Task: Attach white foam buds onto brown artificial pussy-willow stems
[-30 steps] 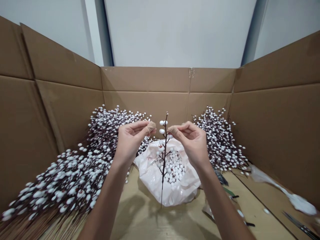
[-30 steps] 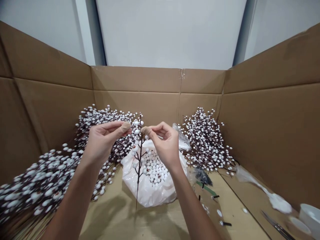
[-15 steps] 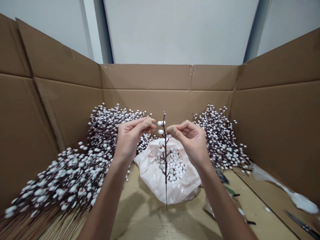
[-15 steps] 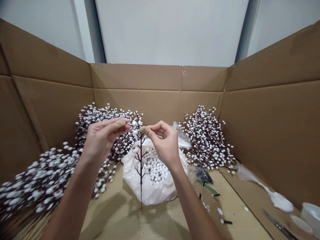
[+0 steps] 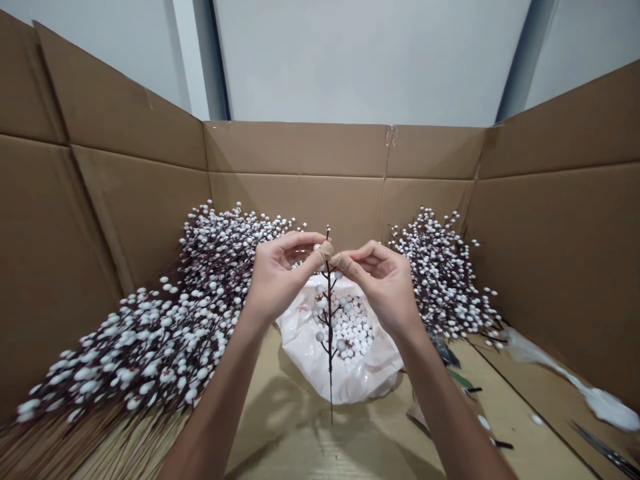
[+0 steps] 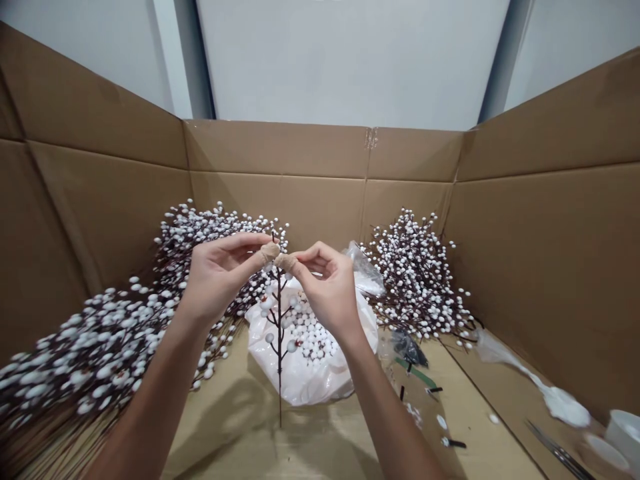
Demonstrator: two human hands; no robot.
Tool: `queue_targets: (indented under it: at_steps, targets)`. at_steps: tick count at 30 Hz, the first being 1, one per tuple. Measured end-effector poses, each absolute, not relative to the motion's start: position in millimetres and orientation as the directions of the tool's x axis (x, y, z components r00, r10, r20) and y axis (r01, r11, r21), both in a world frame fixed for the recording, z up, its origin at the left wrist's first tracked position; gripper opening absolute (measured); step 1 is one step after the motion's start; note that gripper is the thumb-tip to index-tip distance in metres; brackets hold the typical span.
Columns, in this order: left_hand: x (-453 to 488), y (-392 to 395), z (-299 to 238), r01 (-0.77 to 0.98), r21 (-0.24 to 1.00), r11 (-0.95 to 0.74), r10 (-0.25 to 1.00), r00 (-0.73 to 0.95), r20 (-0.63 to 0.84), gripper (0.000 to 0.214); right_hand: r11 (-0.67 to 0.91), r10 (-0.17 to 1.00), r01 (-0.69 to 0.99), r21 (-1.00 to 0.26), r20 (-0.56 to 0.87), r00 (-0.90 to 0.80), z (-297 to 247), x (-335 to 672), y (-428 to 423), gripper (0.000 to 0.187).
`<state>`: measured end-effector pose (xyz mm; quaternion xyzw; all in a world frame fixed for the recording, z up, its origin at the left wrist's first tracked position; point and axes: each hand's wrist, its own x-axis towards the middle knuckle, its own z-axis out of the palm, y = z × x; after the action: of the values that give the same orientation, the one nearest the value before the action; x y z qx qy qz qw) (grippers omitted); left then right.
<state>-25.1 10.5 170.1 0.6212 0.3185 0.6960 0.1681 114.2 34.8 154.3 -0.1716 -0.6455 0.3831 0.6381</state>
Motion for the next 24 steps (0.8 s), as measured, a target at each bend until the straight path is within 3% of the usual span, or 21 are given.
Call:
queue_targets:
  at_steps: [7,16,19,22,24]
  targets:
    - [-25,13,168,0.179,0.644,-0.744,0.619,-0.179,0.765,0.010,0.646,0.714,-0.249,-0.722,0.687,-0.138,153,112,33,0.020]
    - [-26,13,170,0.058,0.653,-0.755,0.628,-0.223,0.745,0.008,0.611,0.683,-0.250,-0.752,0.659,-0.314,160,123,26,0.022]
    - [-29,12,172,0.019,0.659,-0.752,0.640,-0.218,0.737,0.006,0.613,0.701,-0.239,-0.753,0.659,-0.275,164,133,30,0.028]
    - [-33,10,173,-0.047,0.681,-0.730,0.677,-0.179,0.714,0.005,0.602,0.747,-0.132,-0.788,0.613,-0.258,157,139,48,0.027]
    - [-34,8,174,-0.110,0.704,-0.702,0.712,-0.145,0.687,0.005,0.584,0.767,0.058,-0.810,0.526,-0.367,141,137,67,0.021]
